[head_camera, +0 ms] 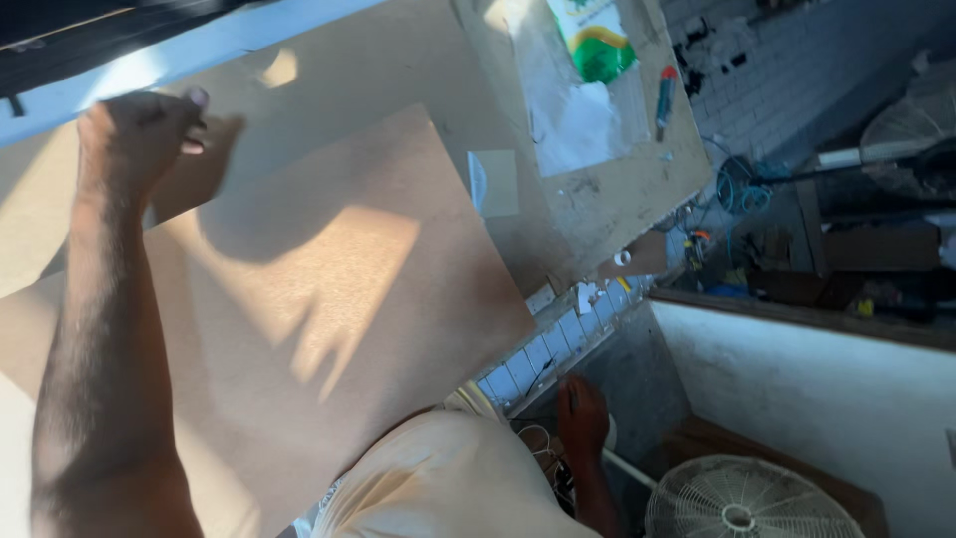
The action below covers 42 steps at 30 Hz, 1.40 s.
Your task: The person applies glue to a cardboard sheet using a small rectangular applicator, then places a black fabric with gold Arabic calligraphy onto the glued surface and presses it down to adhere. The person repeats the glue application on another cardboard sheet.
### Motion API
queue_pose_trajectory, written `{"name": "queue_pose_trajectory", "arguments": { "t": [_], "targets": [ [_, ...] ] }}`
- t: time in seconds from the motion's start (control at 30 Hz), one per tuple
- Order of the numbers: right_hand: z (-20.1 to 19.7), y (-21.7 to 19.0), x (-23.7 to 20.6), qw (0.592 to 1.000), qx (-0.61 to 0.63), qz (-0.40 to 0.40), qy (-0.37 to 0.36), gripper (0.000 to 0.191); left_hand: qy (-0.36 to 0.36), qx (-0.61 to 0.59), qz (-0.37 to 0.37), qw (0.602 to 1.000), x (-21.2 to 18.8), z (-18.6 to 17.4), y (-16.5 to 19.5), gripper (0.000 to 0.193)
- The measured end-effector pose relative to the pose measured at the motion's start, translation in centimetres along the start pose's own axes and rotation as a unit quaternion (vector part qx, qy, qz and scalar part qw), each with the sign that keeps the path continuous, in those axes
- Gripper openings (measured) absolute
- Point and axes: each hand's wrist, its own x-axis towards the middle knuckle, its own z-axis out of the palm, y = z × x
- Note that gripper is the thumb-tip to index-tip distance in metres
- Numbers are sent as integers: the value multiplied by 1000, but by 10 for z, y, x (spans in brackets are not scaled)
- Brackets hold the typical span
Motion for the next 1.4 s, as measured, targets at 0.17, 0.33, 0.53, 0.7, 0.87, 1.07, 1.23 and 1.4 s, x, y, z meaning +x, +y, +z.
{"name": "queue_pose_trajectory", "arguments": {
  "t": [0.17,0.33,0.53,0.7,0.87,1.07,1.23,1.4],
  "targets": [
    [-6,-26,148,986,152,-67,11,32,-25,256,114,959,-68,76,50,52],
    [3,-93,310,953,127,-274,-26,87,28,375,73,924,-66,117,62,66],
    [0,-143,398,920,-51,-360,-143,114,52,356,37,932,-61,122,60,56],
    [9,-109,419,927,13,-357,-112,104,112,435,-3,894,-70,173,101,50],
    [22,-24,429,892,365,-166,-210,66,236,218,39,946,-66,247,176,41],
    [-9,103,510,836,544,-45,-61,18,170,245,52,953,-64,326,234,38],
    [-31,116,570,909,347,-222,68,18,118,234,72,962,-62,391,249,38],
    [-17,72,581,880,169,-428,120,23,105,250,52,961,-74,420,248,38]
  ]
}}
